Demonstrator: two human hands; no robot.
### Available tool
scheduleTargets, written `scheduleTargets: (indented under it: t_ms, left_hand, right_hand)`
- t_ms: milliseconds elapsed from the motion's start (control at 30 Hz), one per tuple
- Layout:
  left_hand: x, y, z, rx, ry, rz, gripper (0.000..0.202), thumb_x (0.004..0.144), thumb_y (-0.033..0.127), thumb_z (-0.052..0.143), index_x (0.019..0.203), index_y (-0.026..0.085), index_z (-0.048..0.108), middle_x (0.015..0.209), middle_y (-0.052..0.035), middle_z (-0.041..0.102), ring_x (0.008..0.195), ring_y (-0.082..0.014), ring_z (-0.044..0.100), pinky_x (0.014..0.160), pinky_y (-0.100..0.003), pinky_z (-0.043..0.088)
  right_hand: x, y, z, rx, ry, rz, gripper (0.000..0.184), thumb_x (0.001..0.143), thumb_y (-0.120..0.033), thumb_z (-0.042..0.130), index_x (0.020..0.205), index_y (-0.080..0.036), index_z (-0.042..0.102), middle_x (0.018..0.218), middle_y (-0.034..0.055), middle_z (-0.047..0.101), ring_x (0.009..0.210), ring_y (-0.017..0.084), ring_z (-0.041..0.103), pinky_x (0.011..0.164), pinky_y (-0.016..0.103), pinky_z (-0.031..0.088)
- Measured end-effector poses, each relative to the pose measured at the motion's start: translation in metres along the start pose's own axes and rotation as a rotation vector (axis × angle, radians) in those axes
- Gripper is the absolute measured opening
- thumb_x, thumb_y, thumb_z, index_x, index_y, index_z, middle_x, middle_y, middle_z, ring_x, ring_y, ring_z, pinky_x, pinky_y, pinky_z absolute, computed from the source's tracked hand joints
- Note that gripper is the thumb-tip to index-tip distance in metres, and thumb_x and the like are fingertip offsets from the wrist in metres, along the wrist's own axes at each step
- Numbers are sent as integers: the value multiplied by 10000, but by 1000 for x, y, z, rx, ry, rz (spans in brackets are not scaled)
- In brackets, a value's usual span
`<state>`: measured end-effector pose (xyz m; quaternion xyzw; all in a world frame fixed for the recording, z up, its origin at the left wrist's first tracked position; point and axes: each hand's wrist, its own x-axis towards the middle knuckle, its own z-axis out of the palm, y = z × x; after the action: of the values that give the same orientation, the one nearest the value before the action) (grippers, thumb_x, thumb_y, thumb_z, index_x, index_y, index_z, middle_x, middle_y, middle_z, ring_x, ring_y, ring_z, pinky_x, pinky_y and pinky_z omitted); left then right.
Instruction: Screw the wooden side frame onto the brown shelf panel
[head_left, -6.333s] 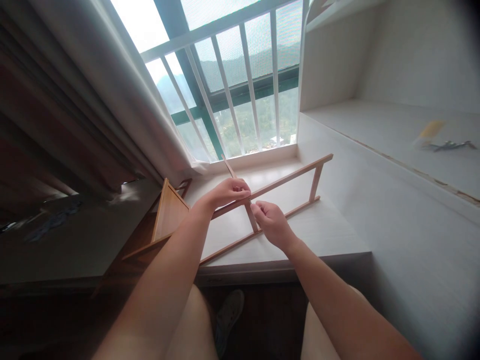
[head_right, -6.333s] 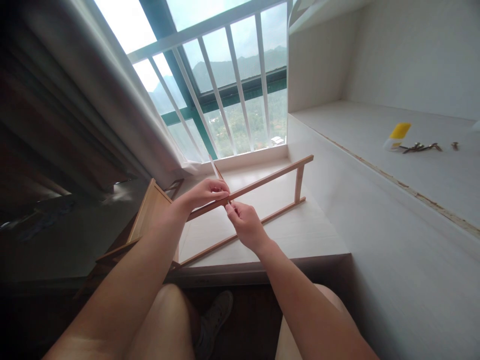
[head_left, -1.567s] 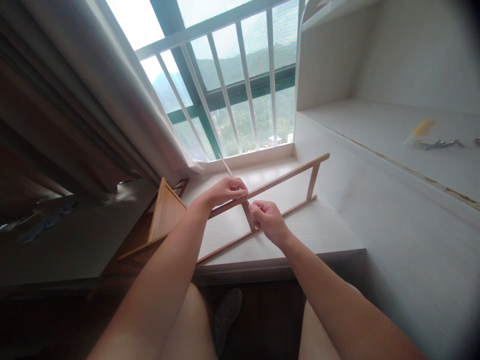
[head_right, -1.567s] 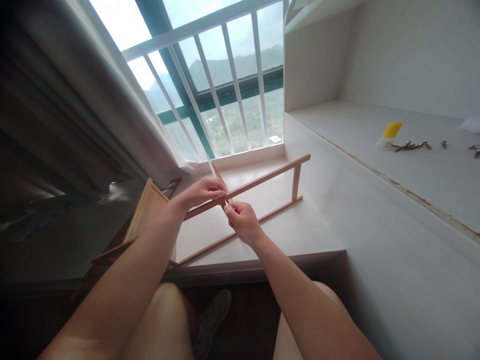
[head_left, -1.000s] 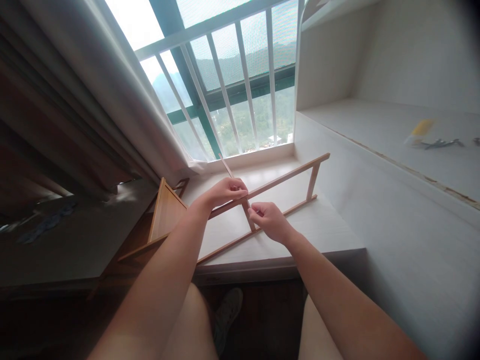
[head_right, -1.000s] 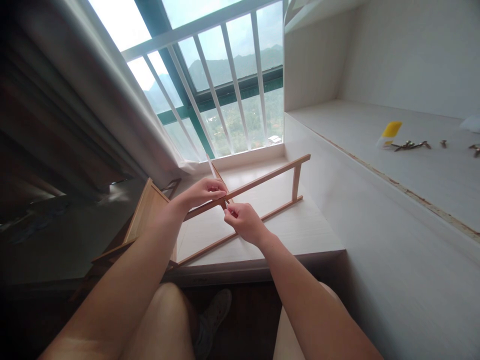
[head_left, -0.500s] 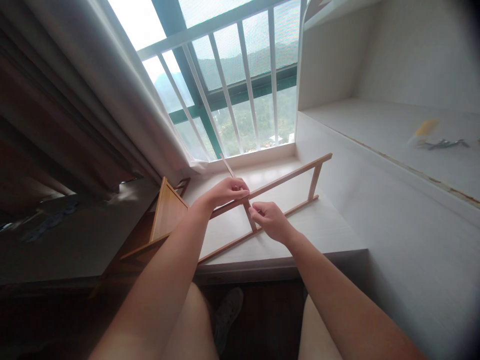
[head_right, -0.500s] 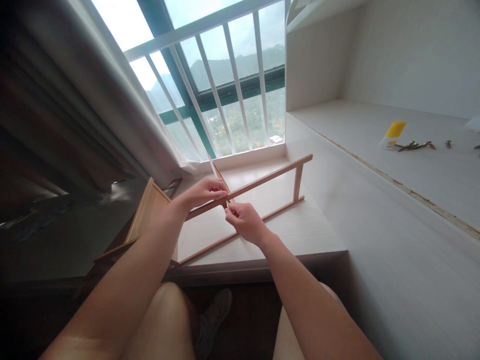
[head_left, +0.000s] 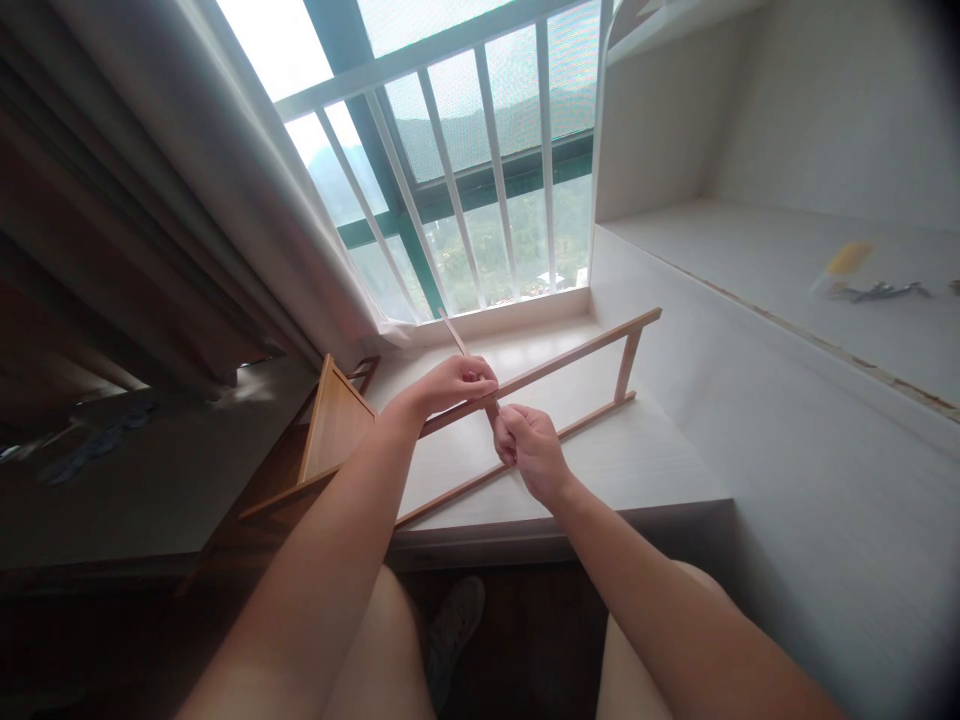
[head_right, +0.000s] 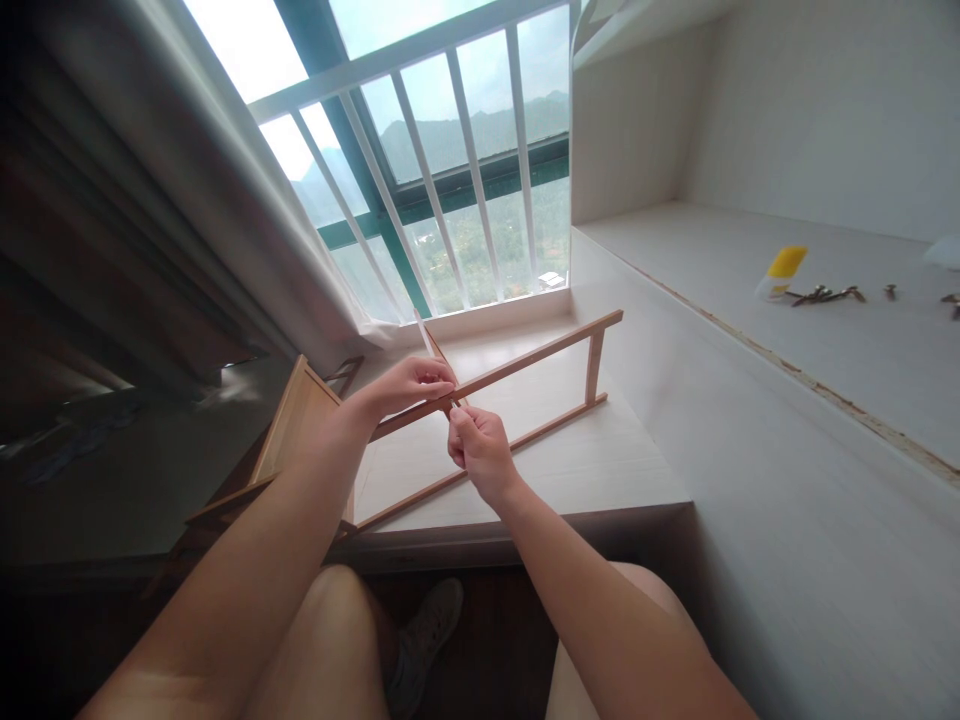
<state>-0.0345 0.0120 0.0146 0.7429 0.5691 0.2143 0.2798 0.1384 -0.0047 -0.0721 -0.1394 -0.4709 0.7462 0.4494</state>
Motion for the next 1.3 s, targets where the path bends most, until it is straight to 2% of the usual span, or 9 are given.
scheduleTargets:
  t_ms: [167,367,633,900,1300]
  left_hand:
    - [0,-1,0,3,10,5,282,836,398,594,854,133,690,817,-48,654,725,-143,600,643,-228,460]
    - [-1,-1,0,1,13,8,280,844,394,585,864,136,694,841,-47,651,725,-138,595,648,-232,462]
    - [0,0,0,3,9,-8,286,835,397,593,844,131,695,816,-49,648,732,-145,594,648,-233,463]
    - [0,-1,0,21,10,-1,276,839,387,589,842,132,696,834,-51,647,754,-148,596,666,-234,464]
    - [-1,-1,0,6,6,7,278,846,390,586,855,131,686,842,-52,649,739,-142,595,660,-235,465]
  right_hand:
    - [-8,6,18,259,82,67,441,884,-437,513,564,-207,316,464,-76,277,388,63,280,386,218,204]
    - [-7,7,21,306,111,35,415,882,-411,536,588,-206,327,477,-80,279,390,59,269,388,215,197]
    - [-8,10,15,143,153,-11,449,881,-408,534,536,-205,332,445,-66,307,383,59,263,384,226,200]
    - [-9,0,12,7,114,-34,440,862,-398,557,525,-206,350,430,-68,314,383,60,265,391,230,211]
    - [-2,1,0,-149,65,-30,411,881,-368,532,544,-206,359,435,-71,331,397,66,280,409,234,213]
